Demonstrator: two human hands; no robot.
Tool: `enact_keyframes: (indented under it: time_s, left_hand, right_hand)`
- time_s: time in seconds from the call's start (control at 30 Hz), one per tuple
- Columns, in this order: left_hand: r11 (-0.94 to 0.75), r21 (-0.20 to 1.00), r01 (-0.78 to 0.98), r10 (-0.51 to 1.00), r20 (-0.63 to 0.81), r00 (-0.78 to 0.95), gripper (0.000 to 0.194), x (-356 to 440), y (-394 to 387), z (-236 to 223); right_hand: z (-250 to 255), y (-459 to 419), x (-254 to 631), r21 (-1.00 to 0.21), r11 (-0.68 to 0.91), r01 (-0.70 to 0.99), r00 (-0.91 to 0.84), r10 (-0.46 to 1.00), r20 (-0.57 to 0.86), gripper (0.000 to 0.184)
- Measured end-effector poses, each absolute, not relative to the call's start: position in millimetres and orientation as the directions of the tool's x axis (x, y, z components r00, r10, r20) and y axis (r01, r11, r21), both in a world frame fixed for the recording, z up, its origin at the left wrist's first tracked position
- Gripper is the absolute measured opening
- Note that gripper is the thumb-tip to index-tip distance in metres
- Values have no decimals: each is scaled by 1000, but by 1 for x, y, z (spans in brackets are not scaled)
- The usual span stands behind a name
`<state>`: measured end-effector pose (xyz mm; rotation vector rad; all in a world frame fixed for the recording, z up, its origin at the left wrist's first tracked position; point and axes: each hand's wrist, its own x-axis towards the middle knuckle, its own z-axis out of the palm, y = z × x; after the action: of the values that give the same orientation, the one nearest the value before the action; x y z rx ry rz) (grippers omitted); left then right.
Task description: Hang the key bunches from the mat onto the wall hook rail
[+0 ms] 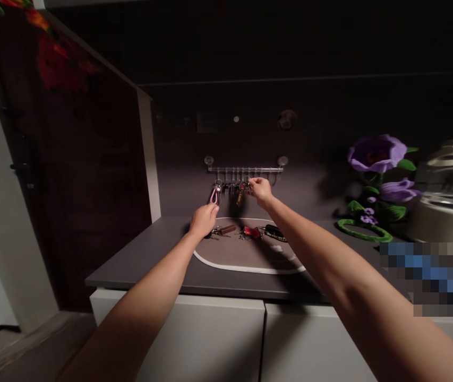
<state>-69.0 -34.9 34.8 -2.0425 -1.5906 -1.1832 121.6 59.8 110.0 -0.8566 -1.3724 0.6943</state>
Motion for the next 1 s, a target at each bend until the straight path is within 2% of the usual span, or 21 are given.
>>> enact_keyframes:
  time_s: [0.23, 0.43, 0.63, 1.0]
  left_hand:
    - [-224, 284, 932, 688, 724, -55, 30, -74, -35, 36]
    - [-241, 307, 921, 672, 737, -70, 29, -77, -35, 38]
    - [-225, 303, 926, 666, 742, -81, 28, -78, -36, 39]
    - [-233, 276, 932, 682, 730, -46, 29, -78, -33, 37]
  right_hand:
    - [112, 83, 114, -862, 501, 79, 173, 844, 507, 12]
    - [108, 102, 111, -855, 499, 144, 242, 820, 519, 15]
    - [102, 110, 113, -823, 548, 148, 203, 798, 568, 15]
    - [94, 107, 109, -875, 469, 120, 241, 841, 484, 13]
